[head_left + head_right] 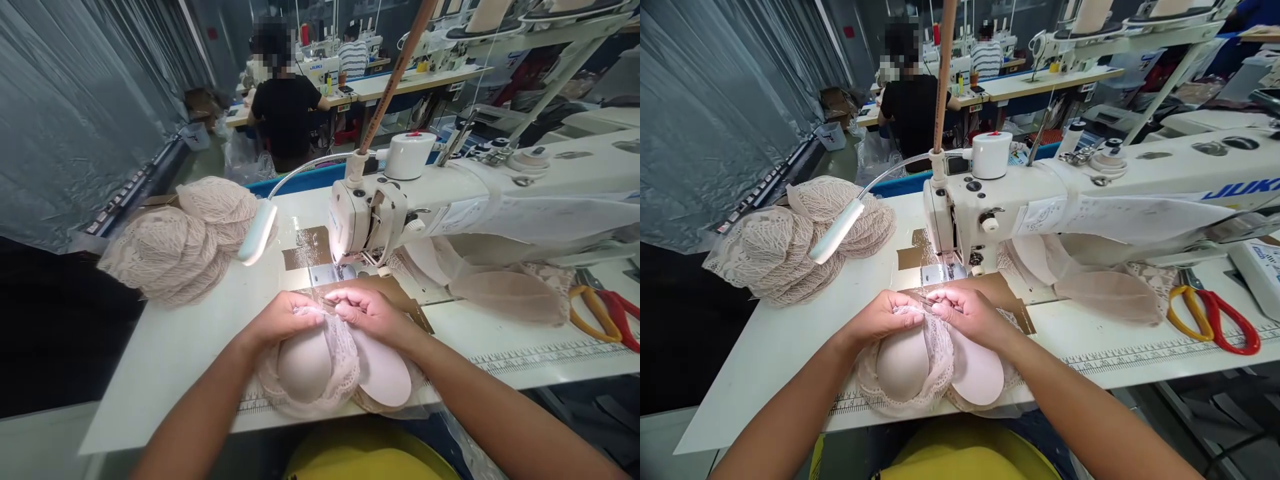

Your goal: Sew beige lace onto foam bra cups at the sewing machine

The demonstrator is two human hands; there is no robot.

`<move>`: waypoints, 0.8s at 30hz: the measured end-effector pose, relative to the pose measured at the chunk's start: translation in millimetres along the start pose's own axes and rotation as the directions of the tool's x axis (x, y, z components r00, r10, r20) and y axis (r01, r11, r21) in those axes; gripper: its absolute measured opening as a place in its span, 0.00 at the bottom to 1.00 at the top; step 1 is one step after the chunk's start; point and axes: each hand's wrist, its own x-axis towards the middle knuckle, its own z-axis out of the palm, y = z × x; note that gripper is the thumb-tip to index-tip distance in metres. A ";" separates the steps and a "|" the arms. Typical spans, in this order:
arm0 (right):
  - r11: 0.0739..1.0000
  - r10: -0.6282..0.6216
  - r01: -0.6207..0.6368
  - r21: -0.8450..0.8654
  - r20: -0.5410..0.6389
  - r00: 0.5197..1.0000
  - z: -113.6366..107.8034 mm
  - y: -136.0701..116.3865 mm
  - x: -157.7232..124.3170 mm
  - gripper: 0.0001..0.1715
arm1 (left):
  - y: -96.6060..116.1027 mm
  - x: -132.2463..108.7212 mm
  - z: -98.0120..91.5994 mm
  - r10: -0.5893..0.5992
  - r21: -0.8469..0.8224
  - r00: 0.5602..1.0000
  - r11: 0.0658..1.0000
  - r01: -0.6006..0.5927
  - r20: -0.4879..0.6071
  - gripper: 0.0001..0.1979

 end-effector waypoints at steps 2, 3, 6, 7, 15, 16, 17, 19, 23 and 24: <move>1.000 0.009 -0.009 0.006 0.015 1.000 -1.4 -1.7 0.2 0.14 | 0.1 -0.6 0.4 -0.009 -0.035 1.000 0.999 0.008 -0.019 0.15; 1.000 0.024 -0.024 0.013 0.026 0.999 -1.6 -2.5 0.3 0.14 | -0.1 -0.6 0.4 -0.014 -0.052 0.999 0.999 0.012 -0.035 0.16; 0.997 0.065 -0.067 0.030 0.059 0.996 -1.0 -3.6 0.0 0.13 | -1.7 0.4 0.0 -0.026 -0.085 0.997 0.996 0.020 -0.076 0.16; 0.997 0.069 -0.071 0.030 0.066 0.995 -0.5 -3.7 -0.1 0.12 | -2.2 1.1 0.0 -0.021 -0.087 0.997 0.996 0.014 -0.078 0.16; 0.999 0.032 -0.032 -0.004 0.041 0.999 5.9 -10.3 -0.1 0.10 | -5.4 4.9 2.3 -0.008 -0.076 0.998 0.997 0.004 -0.059 0.15; 1.000 0.028 -0.028 -0.009 0.032 0.999 6.4 -11.2 0.0 0.09 | -5.3 4.5 2.5 -0.016 -0.080 0.998 0.997 0.011 -0.063 0.16; 1.000 0.024 -0.024 -0.013 0.023 0.999 6.7 -11.9 0.1 0.09 | -4.9 4.1 2.7 -0.022 -0.082 0.998 0.997 0.016 -0.066 0.16; 1.000 0.017 -0.017 -0.020 0.007 1.000 6.6 -12.4 0.3 0.09 | -3.7 2.9 3.1 -0.028 -0.089 0.998 0.996 0.022 -0.064 0.16; 1.000 0.025 -0.025 -0.013 0.001 1.000 4.6 -10.0 0.3 0.09 | -1.7 1.0 3.5 -0.035 -0.108 0.998 0.994 0.028 -0.060 0.16; 0.999 0.032 -0.032 -0.006 0.008 0.999 4.1 -9.0 0.3 0.09 | -1.8 0.9 3.5 -0.035 -0.113 0.998 0.993 0.028 -0.059 0.16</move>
